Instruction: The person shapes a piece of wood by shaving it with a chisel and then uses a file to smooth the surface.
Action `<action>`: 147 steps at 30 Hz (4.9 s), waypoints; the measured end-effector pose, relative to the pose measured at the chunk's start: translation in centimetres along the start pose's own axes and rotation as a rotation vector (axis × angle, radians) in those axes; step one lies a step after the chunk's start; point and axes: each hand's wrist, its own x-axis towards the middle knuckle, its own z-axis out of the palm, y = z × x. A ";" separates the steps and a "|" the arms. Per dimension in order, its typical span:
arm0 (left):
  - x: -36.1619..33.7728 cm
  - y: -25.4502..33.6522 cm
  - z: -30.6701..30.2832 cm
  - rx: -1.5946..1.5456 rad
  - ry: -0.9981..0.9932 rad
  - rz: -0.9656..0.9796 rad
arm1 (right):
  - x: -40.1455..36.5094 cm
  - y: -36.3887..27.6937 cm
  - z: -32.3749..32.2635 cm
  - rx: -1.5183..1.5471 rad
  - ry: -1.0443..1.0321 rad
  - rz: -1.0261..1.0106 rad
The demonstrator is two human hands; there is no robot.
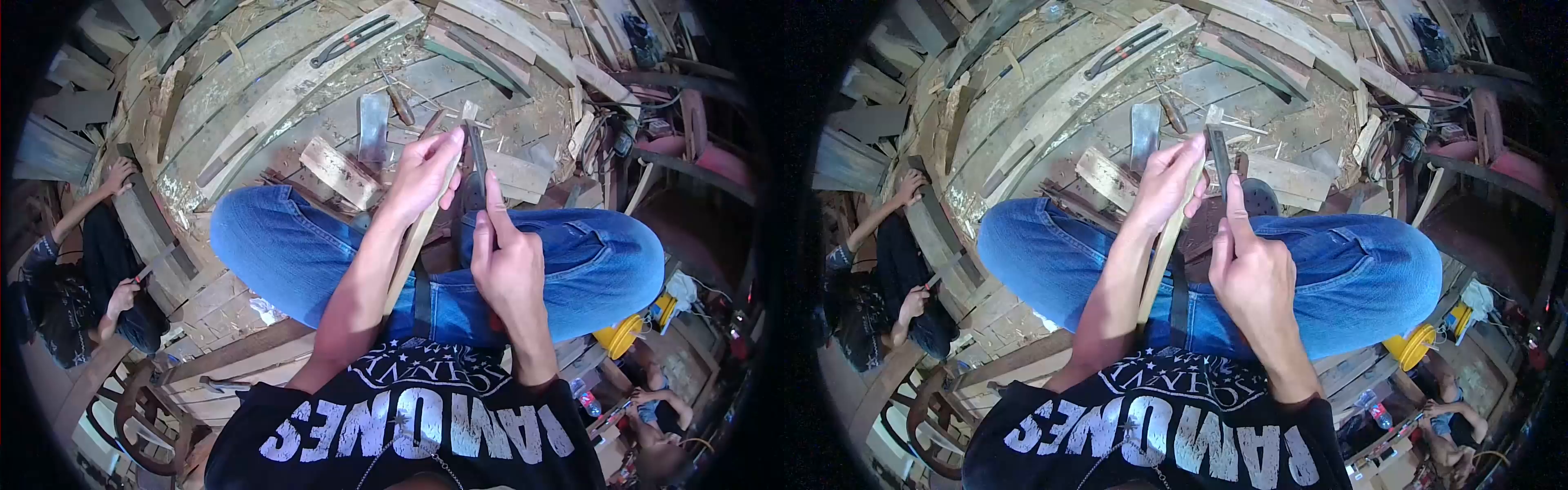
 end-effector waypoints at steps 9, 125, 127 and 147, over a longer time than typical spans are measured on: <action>-0.2 0.9 -0.2 0.009 0.045 0.047 | 0.4 0.2 -0.1 -0.053 -0.033 -0.009; 1.1 -2.8 0.0 0.341 0.226 -0.120 | -1.2 1.1 2.4 -0.031 -0.084 0.054; 1.4 -2.8 -0.2 0.409 0.227 -0.117 | -1.4 0.9 2.2 -0.031 -0.103 0.051; 0.5 -1.3 1.2 0.812 0.257 0.113 | 2.2 1.6 4.0 0.009 -0.054 0.078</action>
